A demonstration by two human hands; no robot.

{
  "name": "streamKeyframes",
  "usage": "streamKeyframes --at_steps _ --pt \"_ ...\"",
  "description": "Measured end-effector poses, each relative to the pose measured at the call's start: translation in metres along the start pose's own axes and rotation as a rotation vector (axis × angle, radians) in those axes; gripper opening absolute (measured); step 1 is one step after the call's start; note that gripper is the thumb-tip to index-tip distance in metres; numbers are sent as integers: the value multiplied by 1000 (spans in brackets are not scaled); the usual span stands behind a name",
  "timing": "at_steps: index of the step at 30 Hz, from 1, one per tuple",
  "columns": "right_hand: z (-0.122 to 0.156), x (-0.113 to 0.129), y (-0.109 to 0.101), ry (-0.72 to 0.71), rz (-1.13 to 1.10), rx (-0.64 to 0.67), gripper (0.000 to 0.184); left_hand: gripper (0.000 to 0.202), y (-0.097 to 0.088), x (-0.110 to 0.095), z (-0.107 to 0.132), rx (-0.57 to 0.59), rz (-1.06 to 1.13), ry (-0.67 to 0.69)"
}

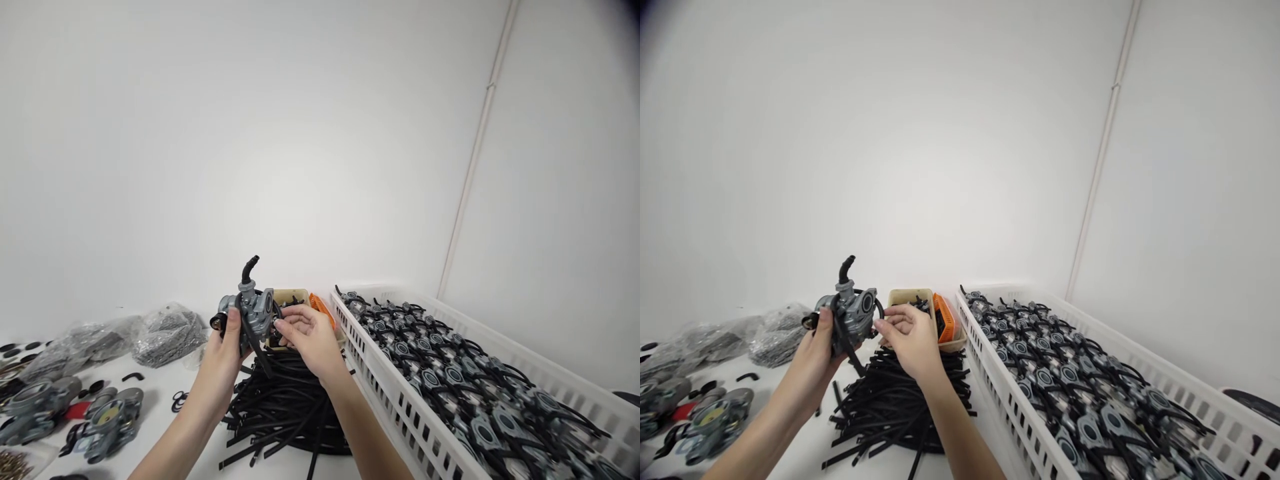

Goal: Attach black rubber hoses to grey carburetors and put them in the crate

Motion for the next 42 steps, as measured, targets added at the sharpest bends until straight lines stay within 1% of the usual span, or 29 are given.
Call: streamKeyframes --at_steps 3,6,8,10,12,14,15,17,18,20,21,23,26,27,28,31,33,37,42 --pt "2 -1 4 36 -84 8 44 66 0 1 2 16 15 24" --pt "5 -1 6 32 -122 -7 43 63 -2 3 0 9 7 38" --pt "6 -1 7 28 -114 -3 41 65 -3 4 -1 -11 -10 36" --pt "7 3 6 4 -41 -1 36 67 -4 6 -2 -27 -25 31" --pt "13 14 4 -99 143 -68 27 66 -5 8 -3 -29 -29 33" --pt "26 27 5 -266 413 -141 19 64 -8 9 -3 -42 -36 61" --pt "33 33 7 -348 550 -146 17 64 -9 10 -3 -50 -50 86" --pt "48 38 16 -471 758 -66 20 65 -13 11 -4 -79 -89 142" --pt "53 37 21 -515 828 -35 21 65 -15 11 -4 -93 -111 164" --pt "60 32 30 -599 921 -23 16 65 -18 11 -4 -107 -143 183" --pt "60 29 33 -640 953 -38 13 65 -18 10 -4 -109 -153 183" --pt "59 24 36 -736 1002 -105 19 66 -19 8 -3 -110 -166 179" --pt "56 25 35 -884 1029 -260 24 66 -18 6 -2 -112 -161 193" --pt "54 26 34 -912 1015 -288 24 65 -18 6 -2 -112 -157 200" --pt "53 27 34 -925 992 -290 23 65 -17 6 -2 -111 -151 203" --pt "49 25 34 -932 924 -237 24 64 -17 7 -2 -104 -127 194" --pt "48 23 35 -934 898 -232 25 64 -17 7 0 -88 -119 183" --pt "49 18 40 -936 869 -248 21 63 -16 4 3 -63 -127 210" --pt "51 25 39 -1017 912 -318 22 59 -17 5 6 -58 -179 237"
Point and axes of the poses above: each hand's wrist, its own z-axis away from the middle knuckle, its own y-axis out of the palm, x = y × z, the point moved 2 cm from there along -z, towards the middle knuckle, and after that the axes turned 5 degrees about x, right-handed, at the moved point
